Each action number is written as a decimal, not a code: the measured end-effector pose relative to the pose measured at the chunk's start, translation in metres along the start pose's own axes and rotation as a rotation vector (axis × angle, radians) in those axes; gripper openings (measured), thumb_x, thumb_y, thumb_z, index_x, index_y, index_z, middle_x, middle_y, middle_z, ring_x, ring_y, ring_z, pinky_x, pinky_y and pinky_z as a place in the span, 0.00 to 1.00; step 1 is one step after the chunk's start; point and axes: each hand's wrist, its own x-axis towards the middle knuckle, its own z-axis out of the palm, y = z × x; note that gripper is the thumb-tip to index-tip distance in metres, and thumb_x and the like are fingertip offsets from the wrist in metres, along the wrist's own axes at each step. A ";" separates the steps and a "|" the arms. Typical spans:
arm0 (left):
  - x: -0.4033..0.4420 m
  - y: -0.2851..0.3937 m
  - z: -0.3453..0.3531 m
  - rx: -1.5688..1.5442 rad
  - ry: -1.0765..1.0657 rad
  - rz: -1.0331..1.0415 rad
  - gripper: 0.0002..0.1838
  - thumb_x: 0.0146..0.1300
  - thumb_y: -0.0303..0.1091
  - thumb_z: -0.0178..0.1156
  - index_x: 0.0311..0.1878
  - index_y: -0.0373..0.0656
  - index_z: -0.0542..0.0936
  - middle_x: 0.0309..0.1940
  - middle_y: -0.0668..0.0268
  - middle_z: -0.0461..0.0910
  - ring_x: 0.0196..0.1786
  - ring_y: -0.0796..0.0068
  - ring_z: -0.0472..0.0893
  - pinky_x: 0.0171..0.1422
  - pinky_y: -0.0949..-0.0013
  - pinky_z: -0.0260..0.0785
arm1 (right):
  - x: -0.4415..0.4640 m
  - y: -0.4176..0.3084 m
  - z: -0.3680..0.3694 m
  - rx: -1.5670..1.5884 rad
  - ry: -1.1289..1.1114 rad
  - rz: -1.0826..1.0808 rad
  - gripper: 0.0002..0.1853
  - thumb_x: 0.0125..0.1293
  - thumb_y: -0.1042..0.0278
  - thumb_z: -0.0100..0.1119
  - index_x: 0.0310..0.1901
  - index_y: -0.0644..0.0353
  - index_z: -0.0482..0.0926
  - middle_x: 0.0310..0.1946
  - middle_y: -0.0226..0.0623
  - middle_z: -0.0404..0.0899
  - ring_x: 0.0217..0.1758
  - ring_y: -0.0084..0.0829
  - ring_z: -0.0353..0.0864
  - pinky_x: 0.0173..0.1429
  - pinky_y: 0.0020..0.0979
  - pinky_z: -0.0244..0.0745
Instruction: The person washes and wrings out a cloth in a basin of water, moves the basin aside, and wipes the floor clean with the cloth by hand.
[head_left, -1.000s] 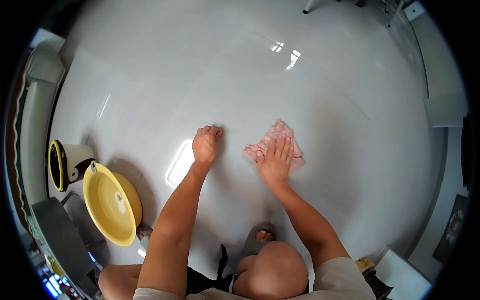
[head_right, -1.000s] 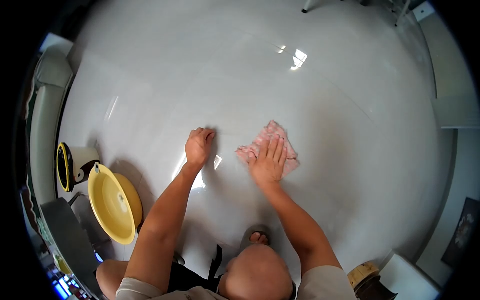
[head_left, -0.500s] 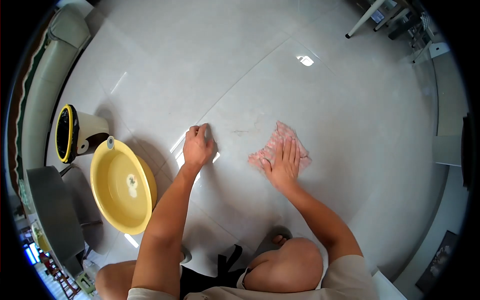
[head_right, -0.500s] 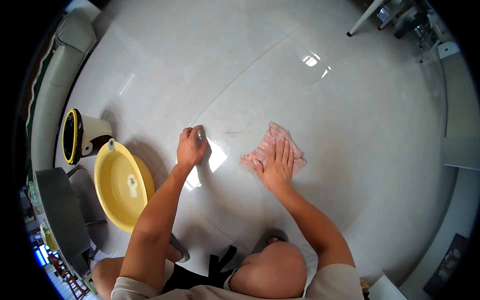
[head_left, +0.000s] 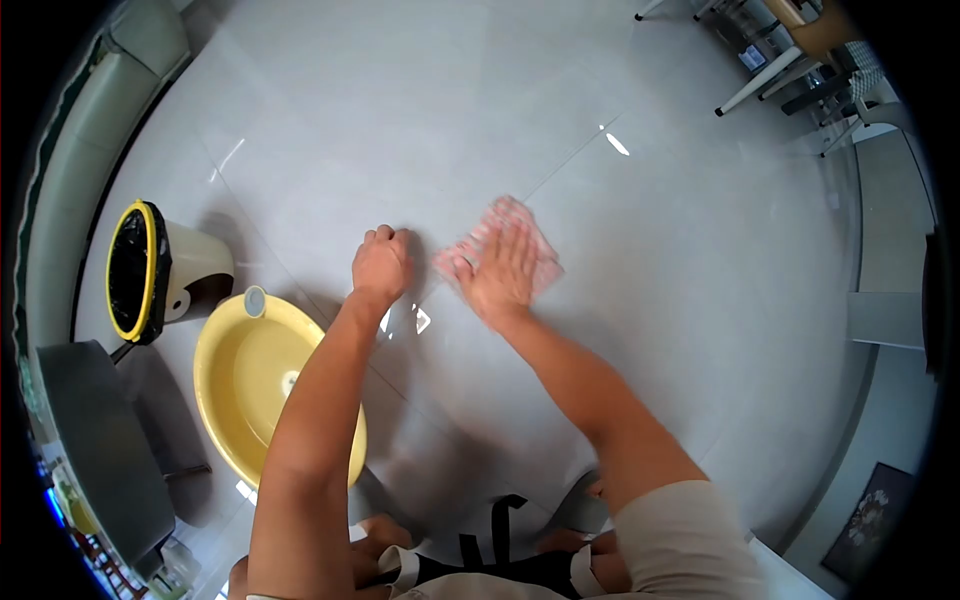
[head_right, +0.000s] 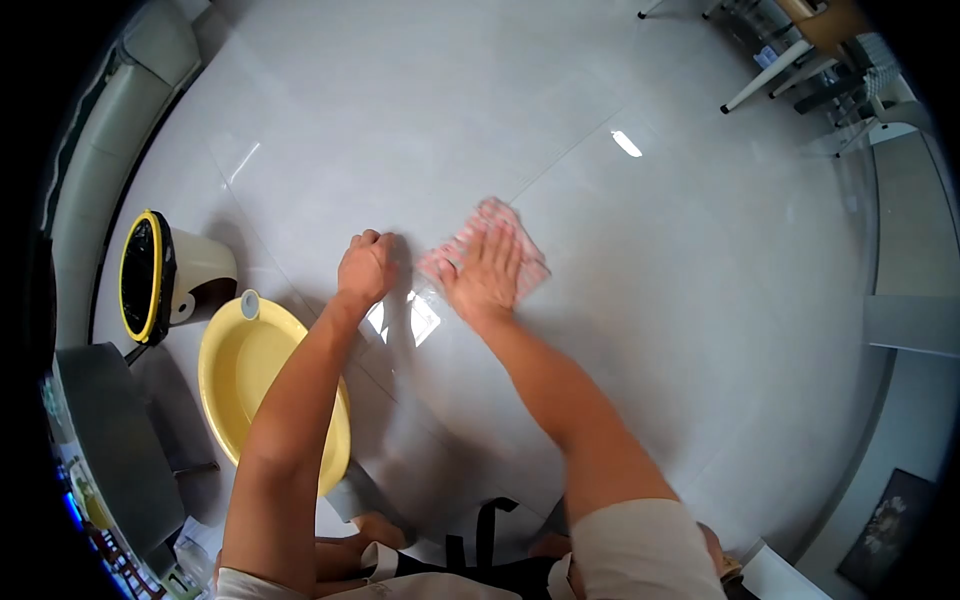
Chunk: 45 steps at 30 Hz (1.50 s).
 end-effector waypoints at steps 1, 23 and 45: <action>0.006 -0.008 -0.003 -0.004 0.015 -0.009 0.15 0.65 0.28 0.65 0.54 0.42 0.86 0.57 0.55 0.84 0.62 0.50 0.81 0.66 0.50 0.79 | 0.015 -0.012 0.000 0.011 0.021 -0.031 0.53 0.76 0.31 0.55 0.84 0.71 0.58 0.87 0.62 0.53 0.93 0.59 0.43 0.93 0.58 0.34; 0.059 0.005 0.016 -0.252 -0.238 0.243 0.47 0.55 0.24 0.70 0.82 0.60 0.74 0.65 0.56 0.75 0.66 0.50 0.75 0.75 0.55 0.74 | -0.002 0.075 -0.032 -0.026 0.005 -0.266 0.49 0.72 0.33 0.62 0.82 0.65 0.66 0.86 0.51 0.61 0.91 0.52 0.53 0.91 0.54 0.46; 0.110 0.045 0.018 -0.254 -0.146 0.438 0.21 0.66 0.44 0.76 0.63 0.60 0.90 0.51 0.67 0.84 0.56 0.61 0.84 0.60 0.56 0.80 | -0.028 0.040 -0.023 -0.005 0.085 -0.014 0.49 0.71 0.32 0.63 0.81 0.63 0.68 0.85 0.53 0.62 0.91 0.51 0.55 0.92 0.54 0.43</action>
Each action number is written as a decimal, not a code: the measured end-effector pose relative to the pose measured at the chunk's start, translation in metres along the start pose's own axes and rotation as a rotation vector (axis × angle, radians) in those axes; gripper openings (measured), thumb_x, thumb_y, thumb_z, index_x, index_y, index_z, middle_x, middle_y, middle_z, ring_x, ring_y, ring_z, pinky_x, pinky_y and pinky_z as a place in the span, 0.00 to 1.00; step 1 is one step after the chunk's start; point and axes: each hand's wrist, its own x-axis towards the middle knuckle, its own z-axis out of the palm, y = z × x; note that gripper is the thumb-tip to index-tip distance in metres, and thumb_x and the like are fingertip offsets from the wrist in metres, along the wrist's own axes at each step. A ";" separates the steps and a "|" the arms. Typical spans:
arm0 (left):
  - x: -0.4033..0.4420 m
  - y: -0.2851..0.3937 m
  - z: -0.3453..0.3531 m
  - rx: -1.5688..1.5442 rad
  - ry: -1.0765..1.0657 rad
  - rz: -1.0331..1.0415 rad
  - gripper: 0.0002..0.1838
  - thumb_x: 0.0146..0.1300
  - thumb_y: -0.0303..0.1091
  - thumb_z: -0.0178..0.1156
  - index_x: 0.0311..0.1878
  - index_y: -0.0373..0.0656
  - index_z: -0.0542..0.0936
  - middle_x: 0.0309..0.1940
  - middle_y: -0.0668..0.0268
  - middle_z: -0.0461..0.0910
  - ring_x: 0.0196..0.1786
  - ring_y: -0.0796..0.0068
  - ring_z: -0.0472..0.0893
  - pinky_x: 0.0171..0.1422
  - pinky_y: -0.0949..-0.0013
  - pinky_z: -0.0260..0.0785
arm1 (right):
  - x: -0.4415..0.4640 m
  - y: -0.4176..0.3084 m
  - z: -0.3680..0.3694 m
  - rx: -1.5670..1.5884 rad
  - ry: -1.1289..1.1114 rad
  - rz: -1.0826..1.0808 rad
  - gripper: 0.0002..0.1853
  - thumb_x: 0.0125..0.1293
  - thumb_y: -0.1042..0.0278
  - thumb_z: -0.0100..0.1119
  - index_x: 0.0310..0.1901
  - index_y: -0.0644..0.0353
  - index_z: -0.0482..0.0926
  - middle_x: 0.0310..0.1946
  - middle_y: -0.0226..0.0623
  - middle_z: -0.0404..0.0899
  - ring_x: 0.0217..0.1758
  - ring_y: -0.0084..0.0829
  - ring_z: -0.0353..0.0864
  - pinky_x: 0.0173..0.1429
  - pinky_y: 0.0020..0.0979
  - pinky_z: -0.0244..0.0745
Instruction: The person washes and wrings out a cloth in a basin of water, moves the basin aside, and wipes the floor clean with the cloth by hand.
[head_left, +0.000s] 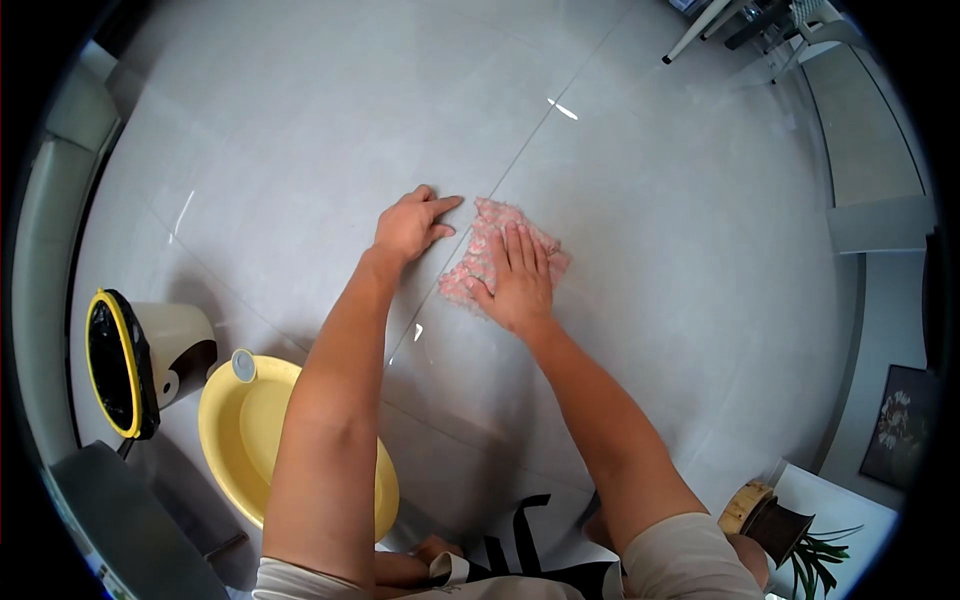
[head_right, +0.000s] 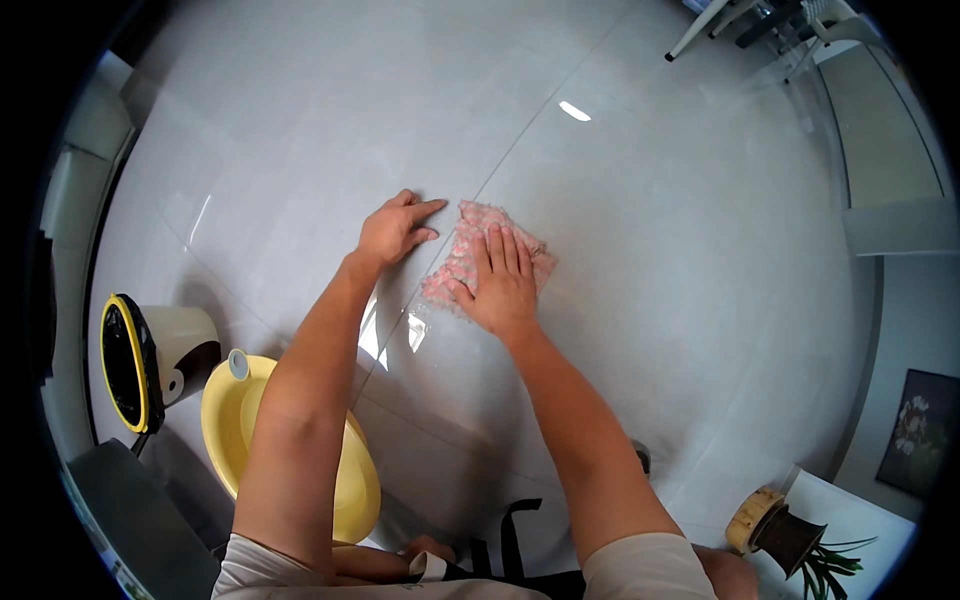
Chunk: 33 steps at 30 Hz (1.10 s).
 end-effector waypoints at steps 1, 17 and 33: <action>0.006 0.000 0.000 0.019 -0.037 0.048 0.20 0.65 0.44 0.76 0.61 0.61 0.91 0.52 0.69 0.84 0.58 0.62 0.85 0.61 0.57 0.80 | -0.001 -0.001 -0.001 0.005 0.002 0.007 0.48 0.71 0.33 0.63 0.81 0.62 0.69 0.85 0.53 0.63 0.90 0.51 0.55 0.92 0.54 0.44; -0.045 -0.044 -0.027 0.241 -0.101 -0.217 0.09 0.75 0.36 0.59 0.43 0.47 0.87 0.46 0.62 0.88 0.52 0.52 0.86 0.55 0.51 0.80 | 0.015 -0.068 0.029 0.184 0.062 -0.039 0.32 0.73 0.60 0.65 0.77 0.55 0.76 0.82 0.42 0.70 0.87 0.44 0.63 0.89 0.49 0.53; -0.164 -0.092 -0.215 0.034 0.246 -0.321 0.12 0.77 0.38 0.61 0.47 0.39 0.86 0.40 0.51 0.87 0.44 0.49 0.85 0.52 0.52 0.77 | 0.070 -0.191 -0.014 0.963 -0.116 0.032 0.21 0.86 0.62 0.52 0.75 0.51 0.77 0.71 0.45 0.82 0.74 0.50 0.81 0.79 0.43 0.72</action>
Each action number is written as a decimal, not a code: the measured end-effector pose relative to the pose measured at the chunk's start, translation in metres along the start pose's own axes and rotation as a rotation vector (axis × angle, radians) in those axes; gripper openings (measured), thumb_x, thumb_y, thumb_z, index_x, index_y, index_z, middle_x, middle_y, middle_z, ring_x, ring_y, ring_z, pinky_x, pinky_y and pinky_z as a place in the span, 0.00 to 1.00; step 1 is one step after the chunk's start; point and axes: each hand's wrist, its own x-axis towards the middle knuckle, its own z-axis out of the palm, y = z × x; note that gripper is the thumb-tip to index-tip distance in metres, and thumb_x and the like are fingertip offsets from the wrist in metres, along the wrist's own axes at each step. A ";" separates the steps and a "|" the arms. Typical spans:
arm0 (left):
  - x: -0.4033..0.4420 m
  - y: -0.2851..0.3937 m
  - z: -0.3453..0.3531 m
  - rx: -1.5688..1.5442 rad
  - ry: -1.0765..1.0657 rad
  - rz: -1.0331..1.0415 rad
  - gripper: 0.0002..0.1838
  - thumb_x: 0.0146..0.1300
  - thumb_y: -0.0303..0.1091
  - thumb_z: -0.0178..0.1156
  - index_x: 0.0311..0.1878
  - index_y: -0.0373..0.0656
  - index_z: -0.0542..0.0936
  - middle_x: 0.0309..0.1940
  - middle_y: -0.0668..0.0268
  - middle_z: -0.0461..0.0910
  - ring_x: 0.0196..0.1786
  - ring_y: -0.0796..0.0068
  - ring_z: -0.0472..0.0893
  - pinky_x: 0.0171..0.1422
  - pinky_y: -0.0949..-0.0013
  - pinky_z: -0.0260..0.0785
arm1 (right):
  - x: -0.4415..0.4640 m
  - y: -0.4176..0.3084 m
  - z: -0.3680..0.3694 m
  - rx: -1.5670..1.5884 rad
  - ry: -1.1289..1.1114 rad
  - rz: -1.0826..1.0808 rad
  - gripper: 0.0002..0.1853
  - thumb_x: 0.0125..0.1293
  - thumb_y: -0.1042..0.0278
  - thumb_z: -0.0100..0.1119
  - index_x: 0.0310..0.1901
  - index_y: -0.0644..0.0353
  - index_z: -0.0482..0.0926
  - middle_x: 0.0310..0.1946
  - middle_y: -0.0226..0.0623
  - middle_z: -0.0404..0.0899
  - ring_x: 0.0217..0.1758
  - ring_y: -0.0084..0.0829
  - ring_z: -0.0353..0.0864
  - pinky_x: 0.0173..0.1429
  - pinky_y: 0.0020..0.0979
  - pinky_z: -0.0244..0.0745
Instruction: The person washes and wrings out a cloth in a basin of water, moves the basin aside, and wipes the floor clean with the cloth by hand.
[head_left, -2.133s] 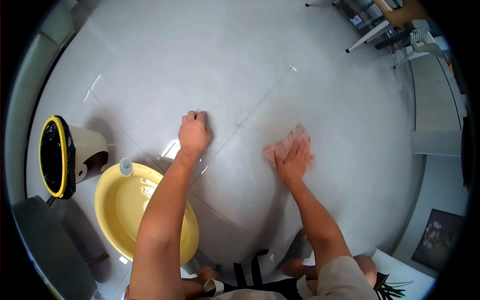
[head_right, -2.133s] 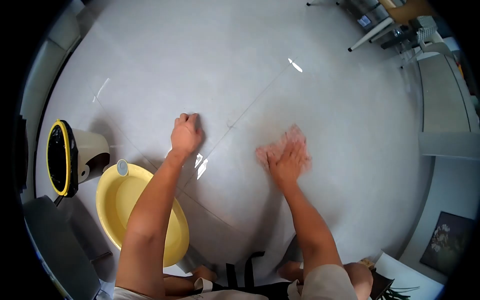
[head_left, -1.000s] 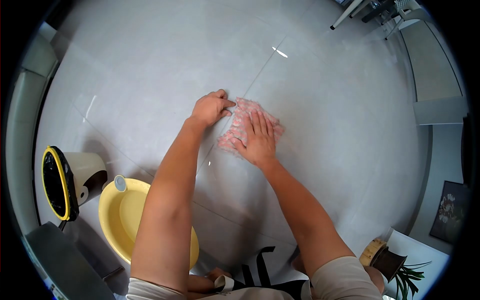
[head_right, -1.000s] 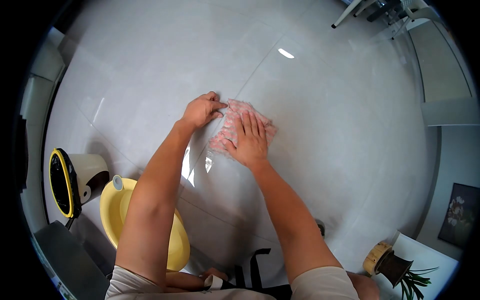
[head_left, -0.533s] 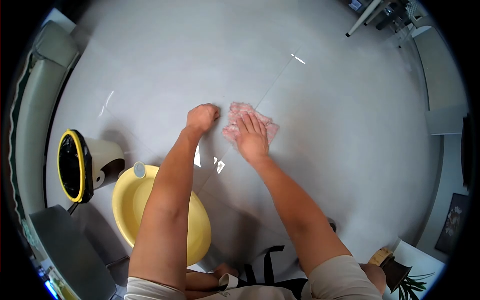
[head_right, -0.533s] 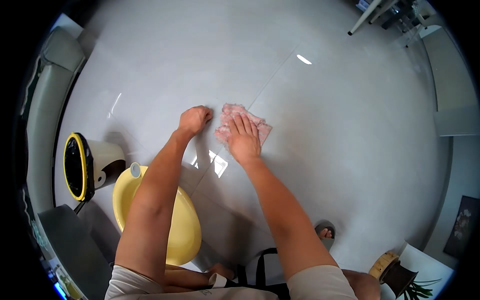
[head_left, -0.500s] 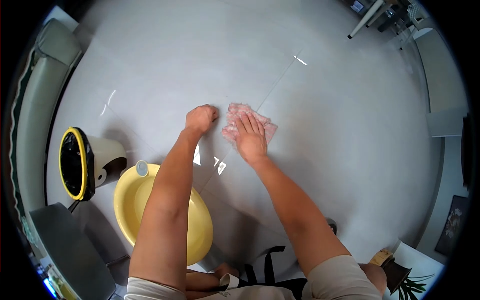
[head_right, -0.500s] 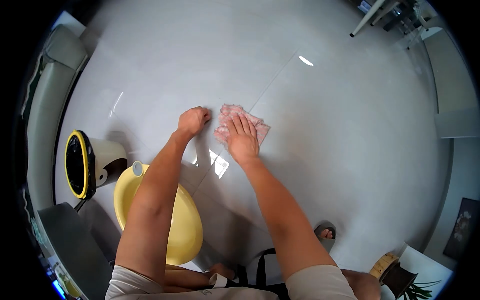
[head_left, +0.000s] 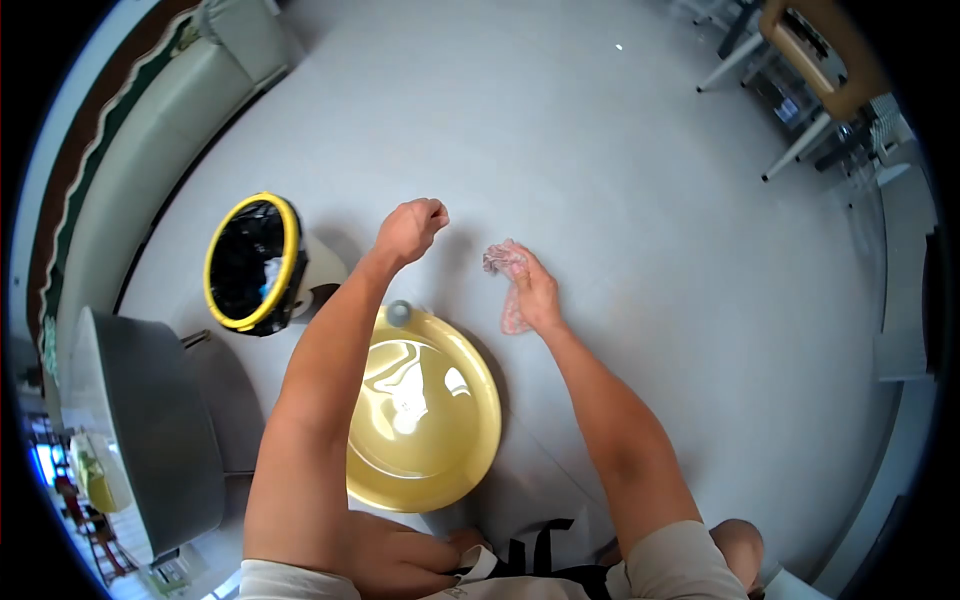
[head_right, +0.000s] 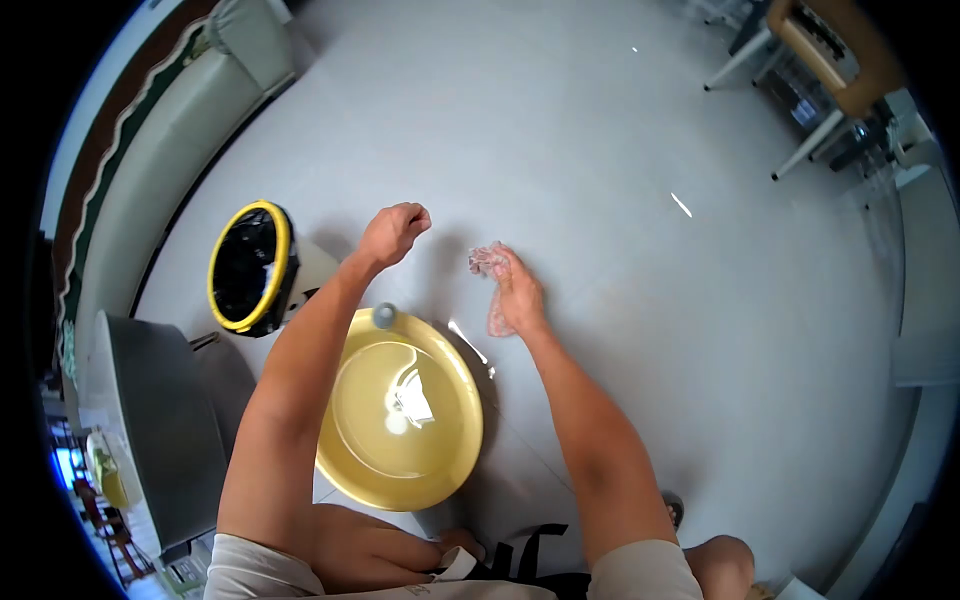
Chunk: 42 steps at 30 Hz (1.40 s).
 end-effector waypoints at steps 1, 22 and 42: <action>-0.006 -0.003 -0.022 -0.012 0.037 0.002 0.12 0.77 0.38 0.61 0.47 0.39 0.86 0.39 0.51 0.87 0.43 0.49 0.85 0.52 0.52 0.77 | 0.008 -0.019 0.008 0.036 -0.033 0.001 0.21 0.86 0.61 0.52 0.76 0.51 0.77 0.70 0.45 0.83 0.72 0.51 0.82 0.78 0.43 0.73; -0.210 -0.152 -0.228 0.299 0.621 -0.279 0.06 0.71 0.33 0.64 0.46 0.44 0.87 0.45 0.54 0.88 0.52 0.45 0.85 0.55 0.46 0.77 | 0.099 -0.288 0.193 0.479 -0.413 -0.356 0.19 0.88 0.62 0.53 0.72 0.59 0.80 0.62 0.36 0.88 0.66 0.27 0.83 0.74 0.33 0.75; -0.200 -0.170 -0.217 0.417 0.076 -0.631 0.15 0.62 0.40 0.74 0.53 0.61 0.94 0.64 0.63 0.85 0.73 0.52 0.74 0.69 0.49 0.70 | 0.083 -0.338 0.196 0.096 -0.232 -0.532 0.19 0.86 0.62 0.56 0.72 0.54 0.80 0.60 0.44 0.89 0.63 0.37 0.88 0.68 0.37 0.80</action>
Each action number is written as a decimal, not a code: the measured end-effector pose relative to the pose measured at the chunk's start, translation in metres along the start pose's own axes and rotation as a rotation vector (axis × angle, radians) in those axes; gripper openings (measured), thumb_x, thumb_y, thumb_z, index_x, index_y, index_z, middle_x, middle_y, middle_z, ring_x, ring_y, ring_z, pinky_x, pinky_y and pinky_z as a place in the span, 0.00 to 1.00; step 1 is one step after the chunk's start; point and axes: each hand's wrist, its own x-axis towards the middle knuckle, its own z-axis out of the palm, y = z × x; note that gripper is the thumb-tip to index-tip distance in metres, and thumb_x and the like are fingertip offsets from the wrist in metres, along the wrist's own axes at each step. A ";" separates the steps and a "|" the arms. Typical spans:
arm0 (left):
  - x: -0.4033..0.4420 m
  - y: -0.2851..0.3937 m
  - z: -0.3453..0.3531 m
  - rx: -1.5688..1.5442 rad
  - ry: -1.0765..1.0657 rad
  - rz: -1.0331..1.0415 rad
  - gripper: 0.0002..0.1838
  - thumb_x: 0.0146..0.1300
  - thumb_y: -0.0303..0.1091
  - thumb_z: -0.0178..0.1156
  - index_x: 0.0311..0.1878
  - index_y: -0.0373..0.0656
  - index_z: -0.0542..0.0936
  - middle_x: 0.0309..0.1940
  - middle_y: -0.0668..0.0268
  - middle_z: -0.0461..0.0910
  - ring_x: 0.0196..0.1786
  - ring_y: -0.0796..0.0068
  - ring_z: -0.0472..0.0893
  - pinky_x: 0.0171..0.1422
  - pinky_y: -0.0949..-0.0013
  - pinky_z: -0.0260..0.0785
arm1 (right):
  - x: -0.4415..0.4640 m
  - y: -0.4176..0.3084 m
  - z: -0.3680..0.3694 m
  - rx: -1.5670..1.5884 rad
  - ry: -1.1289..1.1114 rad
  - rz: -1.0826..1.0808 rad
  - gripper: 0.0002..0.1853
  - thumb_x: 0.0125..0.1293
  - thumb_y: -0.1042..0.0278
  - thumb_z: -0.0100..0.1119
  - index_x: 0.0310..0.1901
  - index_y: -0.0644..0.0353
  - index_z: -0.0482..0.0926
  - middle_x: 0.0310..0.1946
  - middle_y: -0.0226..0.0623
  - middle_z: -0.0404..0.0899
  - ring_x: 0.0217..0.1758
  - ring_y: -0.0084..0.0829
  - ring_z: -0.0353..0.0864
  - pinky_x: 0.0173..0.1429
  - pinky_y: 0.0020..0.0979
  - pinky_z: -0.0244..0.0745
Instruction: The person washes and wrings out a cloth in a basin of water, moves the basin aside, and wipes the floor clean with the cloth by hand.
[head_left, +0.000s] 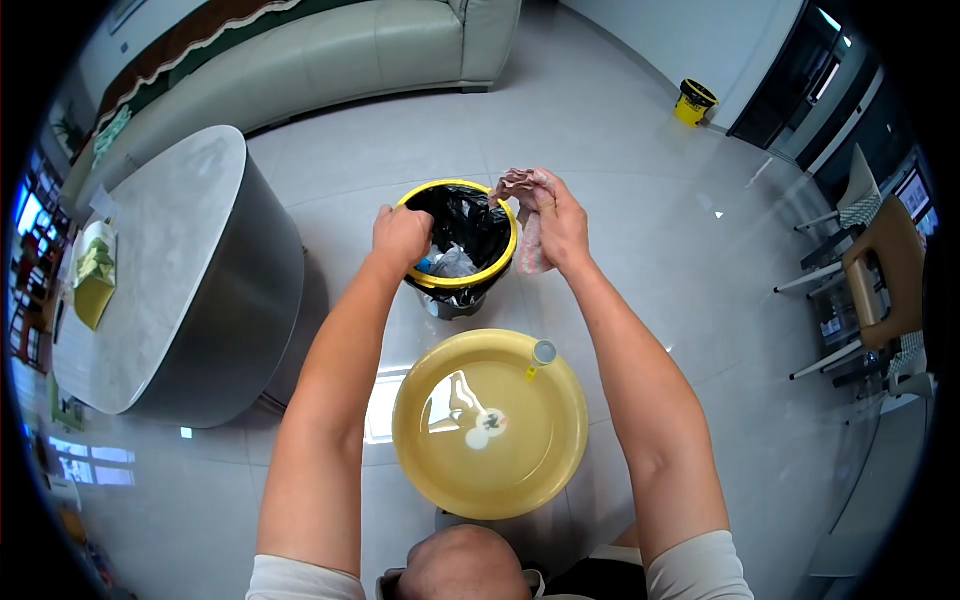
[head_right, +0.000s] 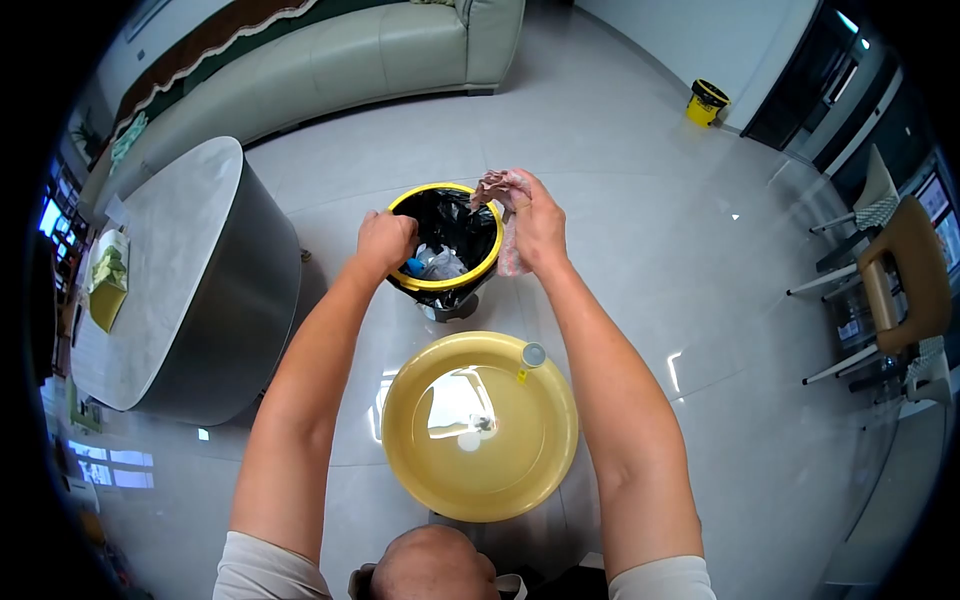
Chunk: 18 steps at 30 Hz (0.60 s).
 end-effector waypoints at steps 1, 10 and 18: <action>-0.004 0.001 0.008 0.040 0.189 0.066 0.16 0.62 0.39 0.73 0.55 0.61 0.93 0.64 0.63 0.85 0.73 0.51 0.75 0.68 0.49 0.71 | -0.001 -0.004 -0.004 0.003 0.012 0.001 0.19 0.85 0.63 0.56 0.72 0.54 0.80 0.59 0.46 0.89 0.62 0.40 0.89 0.67 0.38 0.81; 0.011 0.013 0.032 0.011 0.368 0.096 0.34 0.63 0.45 0.76 0.74 0.63 0.81 0.60 0.59 0.87 0.66 0.50 0.84 0.80 0.46 0.60 | 0.003 0.006 -0.017 -0.026 0.160 -0.141 0.18 0.87 0.59 0.55 0.70 0.53 0.81 0.44 0.38 0.91 0.43 0.29 0.89 0.52 0.34 0.84; -0.016 0.013 -0.004 -0.652 0.191 0.080 0.35 0.81 0.51 0.57 0.85 0.50 0.67 0.51 0.62 0.94 0.63 0.59 0.88 0.84 0.49 0.58 | -0.004 -0.002 -0.030 0.039 0.124 -0.002 0.18 0.87 0.59 0.55 0.70 0.53 0.81 0.42 0.35 0.90 0.43 0.27 0.88 0.52 0.33 0.83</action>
